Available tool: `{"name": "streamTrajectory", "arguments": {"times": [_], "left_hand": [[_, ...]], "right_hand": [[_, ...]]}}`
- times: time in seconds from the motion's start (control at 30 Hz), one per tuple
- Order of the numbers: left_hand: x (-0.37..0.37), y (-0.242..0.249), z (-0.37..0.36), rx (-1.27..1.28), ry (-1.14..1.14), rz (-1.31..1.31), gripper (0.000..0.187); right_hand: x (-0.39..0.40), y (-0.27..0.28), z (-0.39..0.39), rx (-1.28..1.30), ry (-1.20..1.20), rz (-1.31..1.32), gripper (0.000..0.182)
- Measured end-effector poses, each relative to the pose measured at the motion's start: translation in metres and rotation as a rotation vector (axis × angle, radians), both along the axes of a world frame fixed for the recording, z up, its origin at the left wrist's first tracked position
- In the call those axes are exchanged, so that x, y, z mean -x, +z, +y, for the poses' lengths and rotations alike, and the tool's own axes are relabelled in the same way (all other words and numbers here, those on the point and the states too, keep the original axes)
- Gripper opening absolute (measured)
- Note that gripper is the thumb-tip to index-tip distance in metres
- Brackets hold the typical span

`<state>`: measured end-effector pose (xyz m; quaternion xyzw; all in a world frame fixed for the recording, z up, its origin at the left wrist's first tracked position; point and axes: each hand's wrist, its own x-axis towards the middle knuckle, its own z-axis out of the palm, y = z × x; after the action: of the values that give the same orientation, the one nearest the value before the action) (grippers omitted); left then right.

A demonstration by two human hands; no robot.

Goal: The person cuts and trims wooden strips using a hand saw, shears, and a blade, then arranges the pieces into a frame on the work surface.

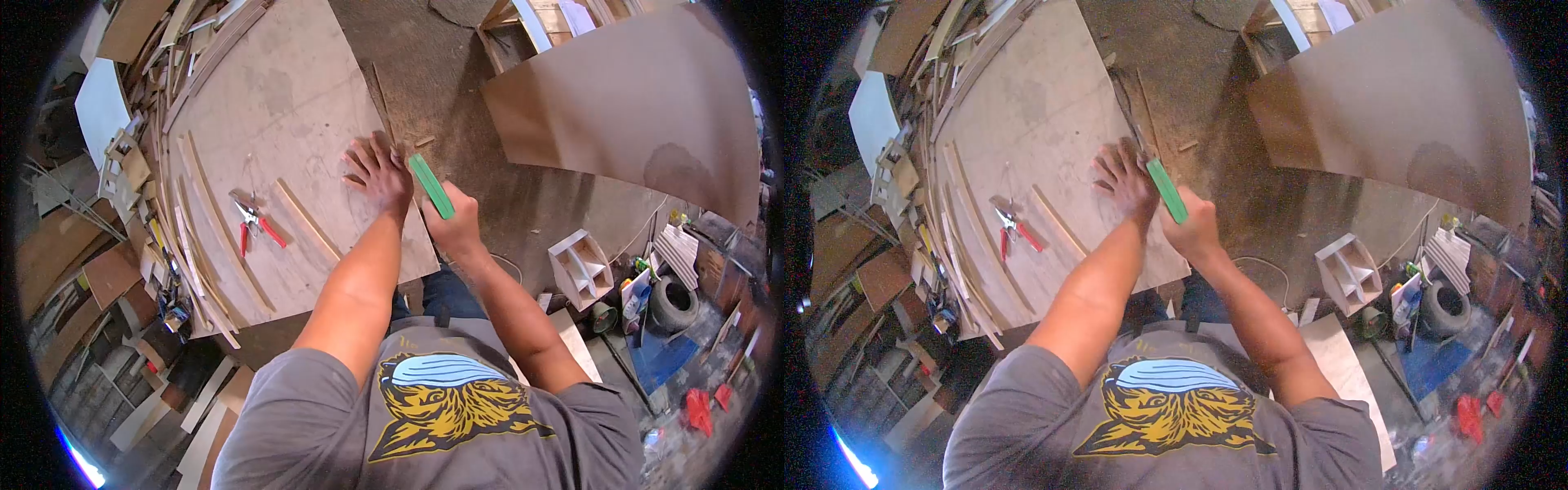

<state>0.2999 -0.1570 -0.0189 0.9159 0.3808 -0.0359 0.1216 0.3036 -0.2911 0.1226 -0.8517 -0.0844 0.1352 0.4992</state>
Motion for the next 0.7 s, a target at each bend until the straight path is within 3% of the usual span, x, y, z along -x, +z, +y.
{"name": "streamTrajectory", "arguments": {"times": [0.2,0.33,0.47,0.7], "left_hand": [[-0.004,-0.001,-0.001,0.021,0.028,-0.028,0.062],[-0.004,0.015,0.001,0.067,0.018,0.042,0.065],[-0.003,0.012,-0.002,0.049,0.009,0.035,0.064],[-0.002,0.005,0.001,0.021,0.009,-0.024,0.062]], "right_hand": [[0.051,0.046,-0.057,-0.084,-0.076,0.124,0.013],[-0.004,0.005,0.0,-0.02,-0.049,0.066,0.011],[0.045,0.046,-0.045,-0.035,-0.047,0.102,0.017],[0.006,0.006,-0.002,-0.014,-0.016,-0.006,0.011]]}}
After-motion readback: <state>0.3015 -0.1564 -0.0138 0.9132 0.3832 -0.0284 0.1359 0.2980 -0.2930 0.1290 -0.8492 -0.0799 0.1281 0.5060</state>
